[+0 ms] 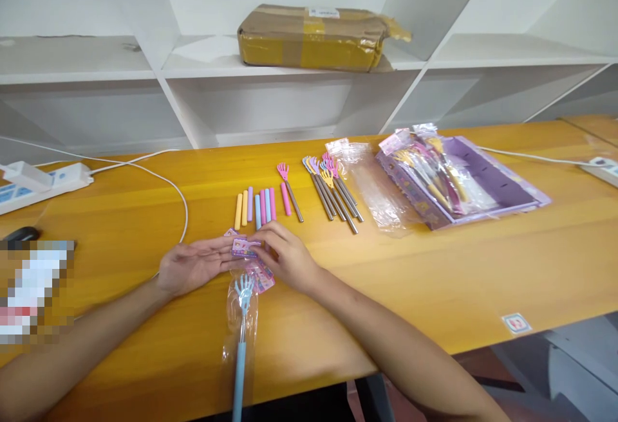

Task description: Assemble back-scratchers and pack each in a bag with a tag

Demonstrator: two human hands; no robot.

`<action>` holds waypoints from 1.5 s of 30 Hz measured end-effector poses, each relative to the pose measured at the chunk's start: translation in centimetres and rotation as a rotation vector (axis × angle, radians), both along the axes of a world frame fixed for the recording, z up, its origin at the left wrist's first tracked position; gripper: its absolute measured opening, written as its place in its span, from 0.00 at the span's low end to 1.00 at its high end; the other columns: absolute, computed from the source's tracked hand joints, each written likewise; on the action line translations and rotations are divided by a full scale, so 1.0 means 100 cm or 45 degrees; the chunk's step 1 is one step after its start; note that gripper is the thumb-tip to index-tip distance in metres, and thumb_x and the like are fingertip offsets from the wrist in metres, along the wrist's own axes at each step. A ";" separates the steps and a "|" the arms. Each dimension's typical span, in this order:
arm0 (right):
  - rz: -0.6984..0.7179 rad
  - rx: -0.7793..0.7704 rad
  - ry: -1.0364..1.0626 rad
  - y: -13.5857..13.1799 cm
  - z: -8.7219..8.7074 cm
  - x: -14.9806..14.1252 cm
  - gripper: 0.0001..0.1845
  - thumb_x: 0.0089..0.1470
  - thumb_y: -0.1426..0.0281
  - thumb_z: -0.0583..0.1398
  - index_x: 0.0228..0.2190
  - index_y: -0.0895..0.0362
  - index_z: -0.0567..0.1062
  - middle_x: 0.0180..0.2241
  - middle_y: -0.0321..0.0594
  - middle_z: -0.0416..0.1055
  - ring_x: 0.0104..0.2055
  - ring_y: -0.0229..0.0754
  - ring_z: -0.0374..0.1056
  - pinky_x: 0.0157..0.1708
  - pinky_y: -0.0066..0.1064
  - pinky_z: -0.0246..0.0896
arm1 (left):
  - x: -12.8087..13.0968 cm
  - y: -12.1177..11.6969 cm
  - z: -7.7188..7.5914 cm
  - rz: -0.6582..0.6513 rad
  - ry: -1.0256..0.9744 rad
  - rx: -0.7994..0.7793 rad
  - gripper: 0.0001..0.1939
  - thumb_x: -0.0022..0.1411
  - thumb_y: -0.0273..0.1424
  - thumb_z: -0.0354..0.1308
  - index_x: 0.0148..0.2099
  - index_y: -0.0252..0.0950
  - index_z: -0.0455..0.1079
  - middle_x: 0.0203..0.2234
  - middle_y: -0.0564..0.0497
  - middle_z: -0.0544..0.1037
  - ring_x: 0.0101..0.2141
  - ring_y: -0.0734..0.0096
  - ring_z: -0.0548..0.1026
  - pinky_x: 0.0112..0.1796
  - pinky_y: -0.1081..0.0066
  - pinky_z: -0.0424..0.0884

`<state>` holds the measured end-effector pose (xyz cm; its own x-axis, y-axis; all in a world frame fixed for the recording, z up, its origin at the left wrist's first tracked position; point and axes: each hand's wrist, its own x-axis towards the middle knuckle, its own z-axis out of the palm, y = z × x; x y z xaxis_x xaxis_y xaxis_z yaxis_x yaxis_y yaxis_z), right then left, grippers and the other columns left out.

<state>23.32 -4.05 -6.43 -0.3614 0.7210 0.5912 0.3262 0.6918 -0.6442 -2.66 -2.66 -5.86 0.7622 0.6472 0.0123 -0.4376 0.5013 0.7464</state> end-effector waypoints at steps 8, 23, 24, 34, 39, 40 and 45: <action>0.060 -0.089 -0.056 -0.004 -0.005 0.002 0.15 0.67 0.74 0.62 0.53 0.50 0.77 0.48 0.45 0.71 0.44 0.44 0.73 0.43 0.38 0.77 | 0.001 0.001 -0.001 -0.052 0.006 0.003 0.40 0.63 0.41 0.55 0.73 0.26 0.65 0.72 0.30 0.64 0.71 0.32 0.60 0.68 0.34 0.54; 0.070 -0.147 -0.075 -0.011 0.001 0.002 0.15 0.67 0.72 0.63 0.54 0.51 0.75 0.47 0.46 0.72 0.40 0.43 0.70 0.36 0.36 0.72 | 0.003 -0.001 0.000 -0.074 0.053 0.030 0.38 0.65 0.41 0.54 0.74 0.35 0.64 0.75 0.37 0.59 0.72 0.33 0.58 0.66 0.34 0.59; 0.071 -0.134 -0.067 -0.011 0.002 0.002 0.14 0.67 0.72 0.63 0.53 0.51 0.75 0.47 0.45 0.72 0.40 0.43 0.70 0.36 0.36 0.72 | 0.003 -0.001 -0.001 -0.071 0.060 0.034 0.38 0.65 0.41 0.55 0.74 0.36 0.65 0.75 0.37 0.59 0.72 0.33 0.58 0.66 0.34 0.60; 0.010 -0.096 0.066 -0.006 0.000 0.001 0.07 0.66 0.71 0.66 0.46 0.51 0.77 0.42 0.41 0.70 0.31 0.37 0.66 0.29 0.31 0.68 | 0.006 -0.003 0.002 -0.035 0.017 -0.038 0.41 0.67 0.42 0.59 0.78 0.48 0.54 0.70 0.40 0.68 0.65 0.42 0.72 0.63 0.40 0.65; 0.100 -0.006 -0.060 -0.011 -0.003 0.001 0.06 0.67 0.73 0.64 0.45 0.52 0.79 0.40 0.41 0.69 0.35 0.37 0.69 0.31 0.30 0.69 | 0.005 -0.005 -0.005 -0.046 0.150 -0.034 0.30 0.70 0.40 0.61 0.70 0.36 0.69 0.66 0.34 0.73 0.62 0.46 0.75 0.62 0.47 0.69; 0.115 0.014 -0.093 -0.013 -0.003 0.001 0.06 0.67 0.73 0.64 0.45 0.52 0.79 0.40 0.41 0.68 0.35 0.37 0.69 0.31 0.30 0.68 | 0.005 -0.006 -0.007 -0.040 0.206 -0.008 0.28 0.71 0.40 0.62 0.68 0.35 0.72 0.65 0.34 0.74 0.62 0.47 0.75 0.62 0.49 0.69; 0.150 0.095 -0.182 -0.017 -0.005 0.002 0.07 0.67 0.73 0.65 0.46 0.52 0.79 0.41 0.40 0.68 0.37 0.37 0.70 0.34 0.29 0.68 | 0.004 -0.006 -0.013 0.023 0.519 0.229 0.23 0.68 0.39 0.68 0.62 0.38 0.78 0.62 0.38 0.78 0.60 0.52 0.78 0.61 0.56 0.71</action>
<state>23.48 -5.72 -6.89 -0.5248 0.6247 0.5782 0.3243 0.7748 -0.5427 -2.31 -3.29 -7.11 0.7170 0.6752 -0.1733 -0.0971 0.3430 0.9343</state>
